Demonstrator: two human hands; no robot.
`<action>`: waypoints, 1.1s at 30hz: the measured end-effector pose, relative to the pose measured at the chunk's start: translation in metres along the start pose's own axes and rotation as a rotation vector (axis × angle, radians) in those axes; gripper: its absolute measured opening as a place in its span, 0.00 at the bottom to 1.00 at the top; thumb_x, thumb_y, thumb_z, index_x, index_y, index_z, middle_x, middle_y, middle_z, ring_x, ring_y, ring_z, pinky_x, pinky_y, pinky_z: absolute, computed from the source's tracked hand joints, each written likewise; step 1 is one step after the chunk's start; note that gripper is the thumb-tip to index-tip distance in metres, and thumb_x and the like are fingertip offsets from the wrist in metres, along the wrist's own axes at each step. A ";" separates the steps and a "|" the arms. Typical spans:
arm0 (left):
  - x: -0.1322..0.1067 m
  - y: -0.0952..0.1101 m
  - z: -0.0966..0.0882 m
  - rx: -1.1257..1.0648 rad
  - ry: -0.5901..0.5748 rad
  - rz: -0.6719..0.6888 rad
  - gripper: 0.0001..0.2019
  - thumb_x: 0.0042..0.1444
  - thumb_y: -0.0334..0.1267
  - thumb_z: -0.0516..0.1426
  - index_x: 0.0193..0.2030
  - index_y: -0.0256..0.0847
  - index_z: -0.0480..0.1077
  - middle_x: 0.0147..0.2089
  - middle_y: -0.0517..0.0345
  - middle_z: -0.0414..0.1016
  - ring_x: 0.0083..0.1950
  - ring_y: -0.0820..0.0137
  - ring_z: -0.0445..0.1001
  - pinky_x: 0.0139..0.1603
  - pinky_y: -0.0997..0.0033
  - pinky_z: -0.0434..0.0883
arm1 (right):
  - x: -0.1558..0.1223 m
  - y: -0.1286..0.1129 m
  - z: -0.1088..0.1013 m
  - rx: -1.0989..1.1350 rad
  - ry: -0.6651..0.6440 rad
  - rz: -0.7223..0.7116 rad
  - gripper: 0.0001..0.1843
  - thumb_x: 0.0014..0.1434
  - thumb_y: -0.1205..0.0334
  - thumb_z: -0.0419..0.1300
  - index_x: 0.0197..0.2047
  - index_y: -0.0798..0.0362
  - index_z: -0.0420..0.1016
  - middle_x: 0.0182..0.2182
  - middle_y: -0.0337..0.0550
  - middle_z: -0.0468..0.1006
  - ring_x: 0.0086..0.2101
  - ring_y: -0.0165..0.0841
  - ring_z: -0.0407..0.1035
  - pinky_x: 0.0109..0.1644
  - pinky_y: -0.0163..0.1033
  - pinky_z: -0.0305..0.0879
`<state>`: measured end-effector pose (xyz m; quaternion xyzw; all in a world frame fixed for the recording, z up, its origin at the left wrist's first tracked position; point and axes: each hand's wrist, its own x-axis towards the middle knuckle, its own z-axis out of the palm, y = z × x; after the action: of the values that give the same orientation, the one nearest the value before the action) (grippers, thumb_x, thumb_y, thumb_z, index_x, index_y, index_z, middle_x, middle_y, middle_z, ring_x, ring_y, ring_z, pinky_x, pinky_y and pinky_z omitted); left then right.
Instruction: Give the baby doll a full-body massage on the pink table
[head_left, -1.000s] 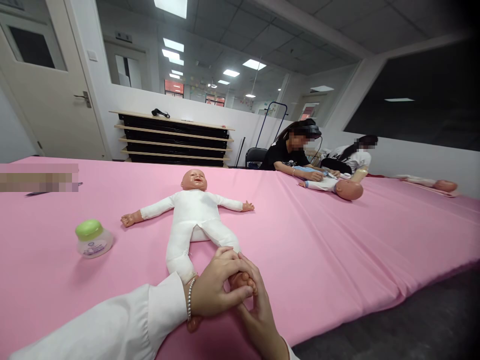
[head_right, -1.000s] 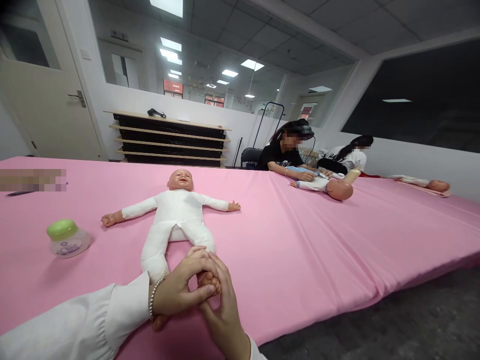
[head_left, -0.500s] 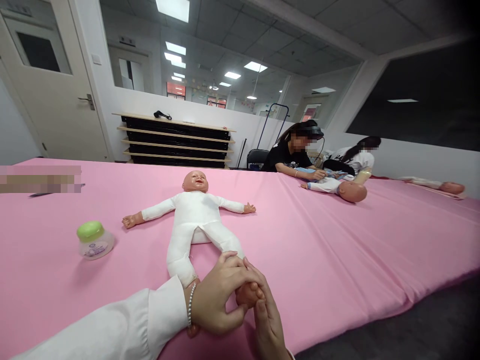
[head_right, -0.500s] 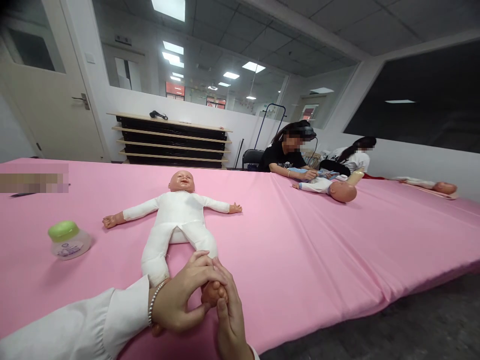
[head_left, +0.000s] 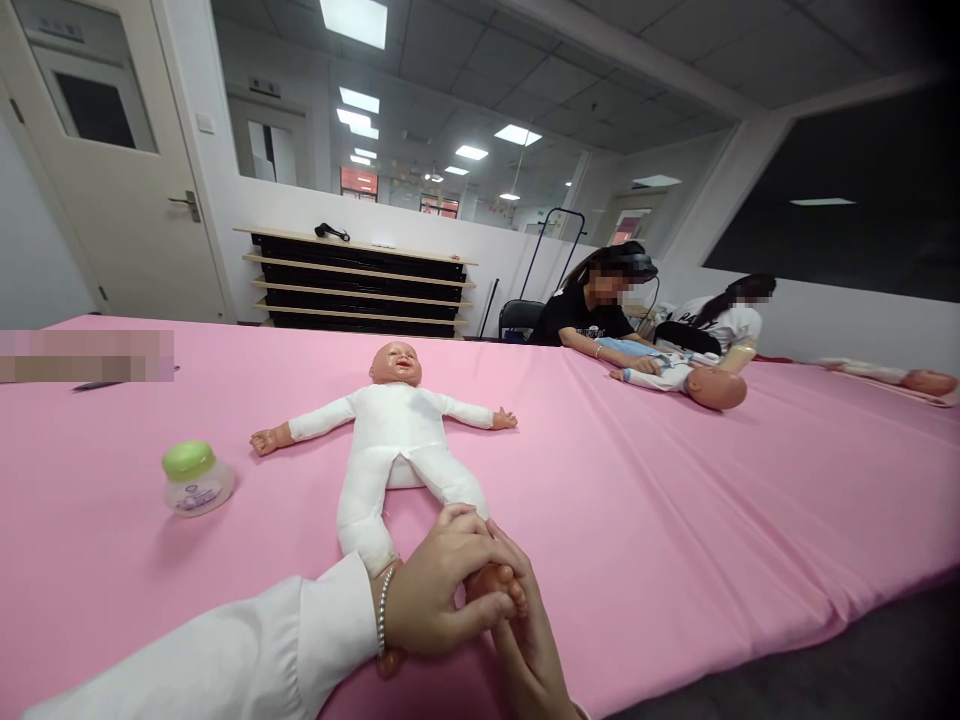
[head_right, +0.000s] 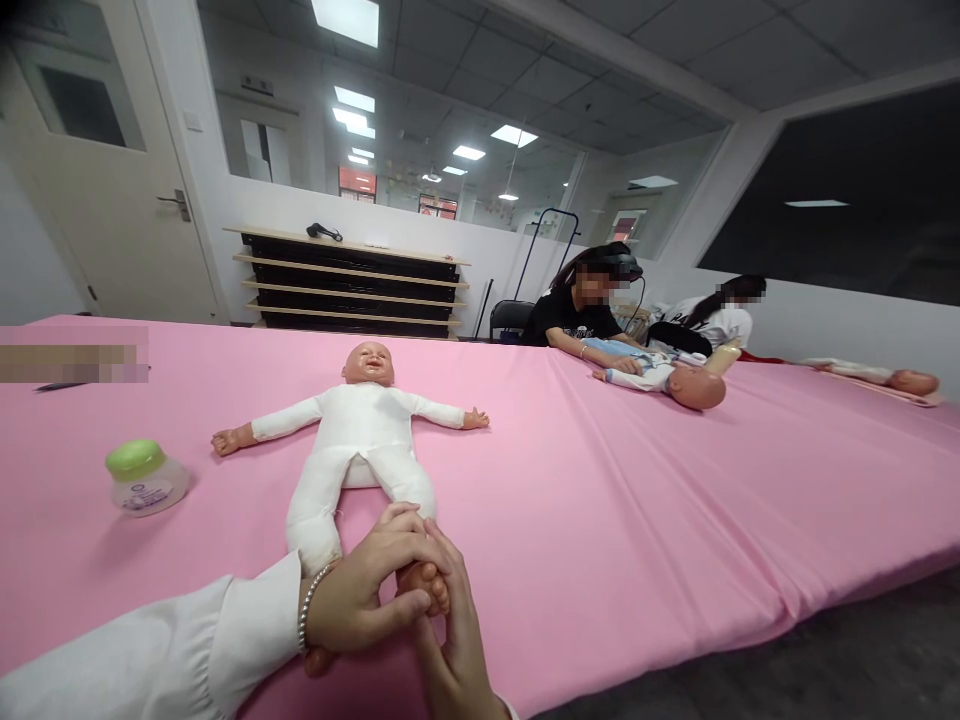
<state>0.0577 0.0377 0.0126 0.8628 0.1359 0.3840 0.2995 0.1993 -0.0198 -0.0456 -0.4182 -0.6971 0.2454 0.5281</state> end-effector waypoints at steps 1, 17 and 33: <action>0.000 0.001 -0.001 -0.001 -0.015 0.018 0.16 0.56 0.46 0.47 0.44 0.38 0.65 0.39 0.56 0.71 0.42 0.73 0.63 0.55 0.65 0.54 | -0.001 0.002 0.000 0.024 0.008 0.004 0.26 0.62 0.59 0.47 0.63 0.46 0.49 0.62 0.46 0.51 0.62 0.35 0.49 0.64 0.45 0.54; 0.003 0.000 0.002 0.000 -0.022 -0.107 0.12 0.51 0.42 0.52 0.38 0.39 0.70 0.33 0.57 0.71 0.40 0.73 0.63 0.52 0.66 0.57 | 0.001 0.002 -0.004 0.093 -0.057 -0.033 0.31 0.61 0.55 0.49 0.65 0.46 0.45 0.63 0.47 0.48 0.62 0.37 0.48 0.64 0.45 0.55; 0.003 0.002 -0.007 -0.057 -0.118 0.073 0.23 0.46 0.41 0.50 0.51 0.39 0.63 0.42 0.54 0.71 0.44 0.69 0.64 0.56 0.60 0.53 | -0.011 0.023 -0.002 0.172 0.046 0.039 0.31 0.60 0.60 0.51 0.65 0.45 0.47 0.62 0.49 0.50 0.61 0.38 0.51 0.63 0.48 0.55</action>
<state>0.0549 0.0404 0.0195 0.8794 0.0756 0.3470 0.3171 0.2099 -0.0171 -0.0690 -0.3902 -0.6530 0.3051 0.5730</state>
